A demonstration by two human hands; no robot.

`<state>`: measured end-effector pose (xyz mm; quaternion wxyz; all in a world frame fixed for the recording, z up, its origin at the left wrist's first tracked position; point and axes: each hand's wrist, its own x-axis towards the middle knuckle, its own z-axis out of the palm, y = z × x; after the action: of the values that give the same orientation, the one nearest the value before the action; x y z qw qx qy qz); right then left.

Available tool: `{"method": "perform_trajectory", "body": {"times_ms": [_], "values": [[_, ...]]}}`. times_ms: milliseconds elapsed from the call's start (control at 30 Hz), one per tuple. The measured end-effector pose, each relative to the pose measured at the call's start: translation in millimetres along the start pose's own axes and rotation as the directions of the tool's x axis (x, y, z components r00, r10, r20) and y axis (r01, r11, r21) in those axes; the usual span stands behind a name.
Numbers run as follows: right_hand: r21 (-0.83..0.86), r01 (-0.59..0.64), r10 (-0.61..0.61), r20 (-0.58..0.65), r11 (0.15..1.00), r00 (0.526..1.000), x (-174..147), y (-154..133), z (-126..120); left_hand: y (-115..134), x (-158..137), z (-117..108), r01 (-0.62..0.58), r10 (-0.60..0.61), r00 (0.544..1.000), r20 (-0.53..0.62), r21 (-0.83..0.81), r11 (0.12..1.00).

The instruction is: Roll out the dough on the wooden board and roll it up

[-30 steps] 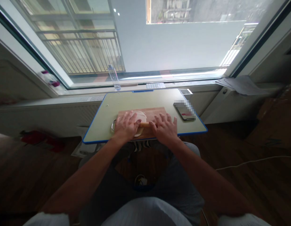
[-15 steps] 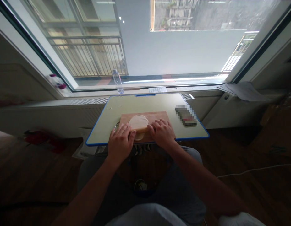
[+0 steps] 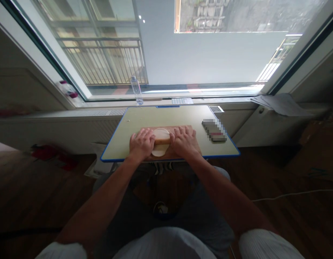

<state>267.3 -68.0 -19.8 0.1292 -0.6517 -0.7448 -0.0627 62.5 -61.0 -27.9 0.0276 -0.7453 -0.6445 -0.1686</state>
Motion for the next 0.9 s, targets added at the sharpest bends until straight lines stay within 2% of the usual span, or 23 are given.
{"method": "perform_trajectory", "body": {"times_ms": [133, 333, 600, 900], "values": [[-0.026, 0.003, -0.003, 0.013, 1.0, 1.0, 13.9, 3.8, 5.0, -1.4, 17.8, -0.3, 0.019, -0.018, 0.999, 0.047, -0.015, 1.0], [-0.031, -0.031, 0.034, 0.095, 0.999, 0.995, 39.9, 11.6, 14.4, -6.0, 48.4, -0.7, 0.033, -0.032, 0.98, 0.197, -0.003, 0.999], [-0.038, -0.031, 0.037, 0.176, 0.999, 0.984, 65.6, 12.9, 9.0, -10.7, 85.7, 6.6, 0.063, -0.056, 0.95, 0.306, -0.012, 0.998], [0.09, -0.125, 0.104, 0.207, 0.988, 0.973, 93.3, 16.3, 11.5, -10.9, 110.8, 10.1, 0.061, -0.055, 0.943, 0.328, -0.01, 0.998]]}}
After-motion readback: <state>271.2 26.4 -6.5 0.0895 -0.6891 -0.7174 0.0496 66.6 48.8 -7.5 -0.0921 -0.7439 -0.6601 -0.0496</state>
